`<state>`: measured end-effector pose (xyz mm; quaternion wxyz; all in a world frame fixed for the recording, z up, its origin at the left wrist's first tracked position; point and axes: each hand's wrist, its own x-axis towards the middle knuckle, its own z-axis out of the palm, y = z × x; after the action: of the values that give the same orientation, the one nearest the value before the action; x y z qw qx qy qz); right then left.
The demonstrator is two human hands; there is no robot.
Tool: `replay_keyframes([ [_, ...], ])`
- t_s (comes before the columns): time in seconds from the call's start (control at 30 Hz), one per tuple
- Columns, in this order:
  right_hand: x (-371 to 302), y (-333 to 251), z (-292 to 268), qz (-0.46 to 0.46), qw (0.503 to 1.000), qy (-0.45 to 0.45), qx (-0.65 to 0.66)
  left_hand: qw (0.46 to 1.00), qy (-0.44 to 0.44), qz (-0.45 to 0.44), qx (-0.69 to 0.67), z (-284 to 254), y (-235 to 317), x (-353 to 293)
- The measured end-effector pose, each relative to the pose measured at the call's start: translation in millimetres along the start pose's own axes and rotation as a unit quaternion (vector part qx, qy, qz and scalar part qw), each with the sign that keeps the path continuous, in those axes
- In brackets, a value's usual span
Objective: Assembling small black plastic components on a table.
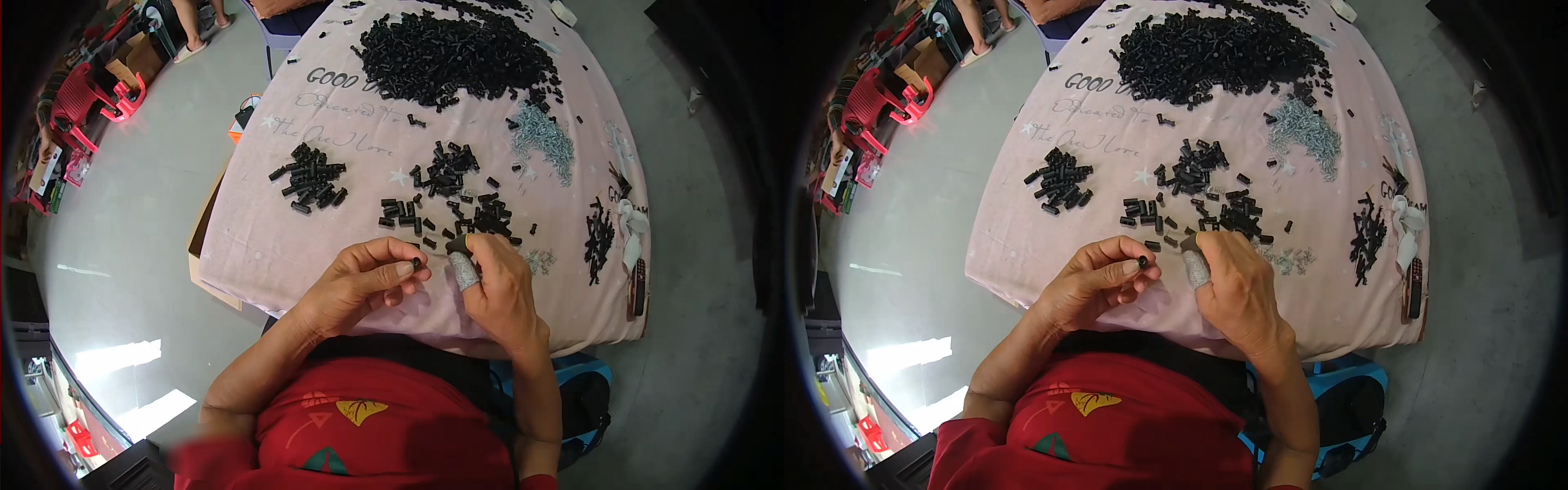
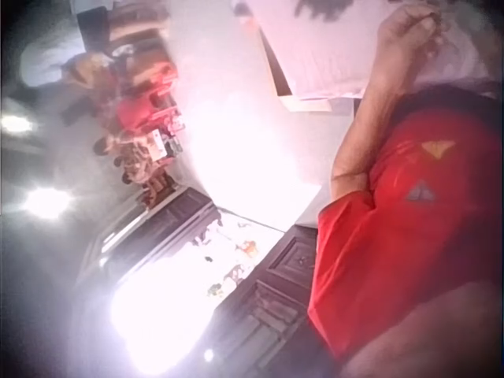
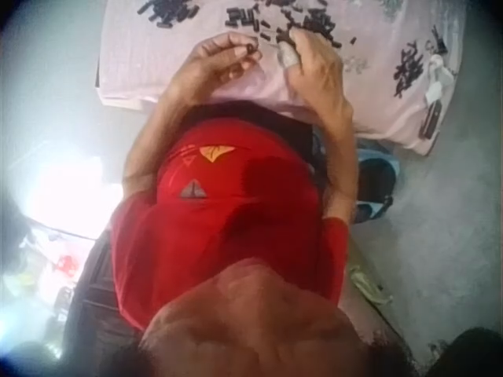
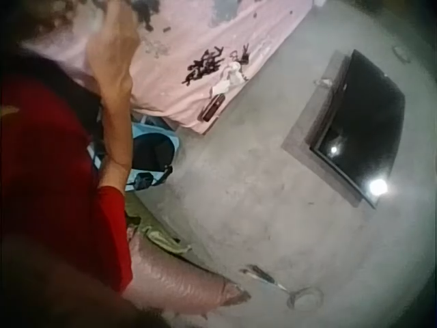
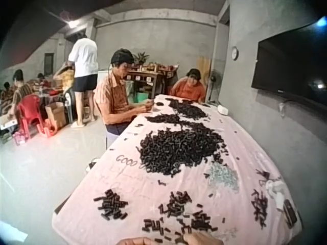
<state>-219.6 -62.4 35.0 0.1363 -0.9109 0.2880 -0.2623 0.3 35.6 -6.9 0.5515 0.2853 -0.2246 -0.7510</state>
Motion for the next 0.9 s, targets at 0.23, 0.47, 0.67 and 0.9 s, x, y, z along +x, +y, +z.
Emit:
replay_keyframes([
  [0.23,-8.3,-16.1,-6.4,0.029,0.993,0.006,0.118,0.994,0.000,0.023,0.104,7.3,-2.5,1.9],
  [0.47,-10.0,-19.4,-5.5,-0.009,0.994,0.036,0.098,0.988,-0.014,0.034,0.147,9.3,-5.9,1.0],
  [0.67,-10.8,-20.9,-10.7,0.016,0.993,0.026,0.112,0.990,-0.028,0.038,0.136,8.1,-6.4,1.9],
  [0.9,-21.2,-11.3,-4.7,0.117,0.963,-0.010,0.243,0.990,-0.030,0.052,0.129,10.7,-10.1,1.3],
])
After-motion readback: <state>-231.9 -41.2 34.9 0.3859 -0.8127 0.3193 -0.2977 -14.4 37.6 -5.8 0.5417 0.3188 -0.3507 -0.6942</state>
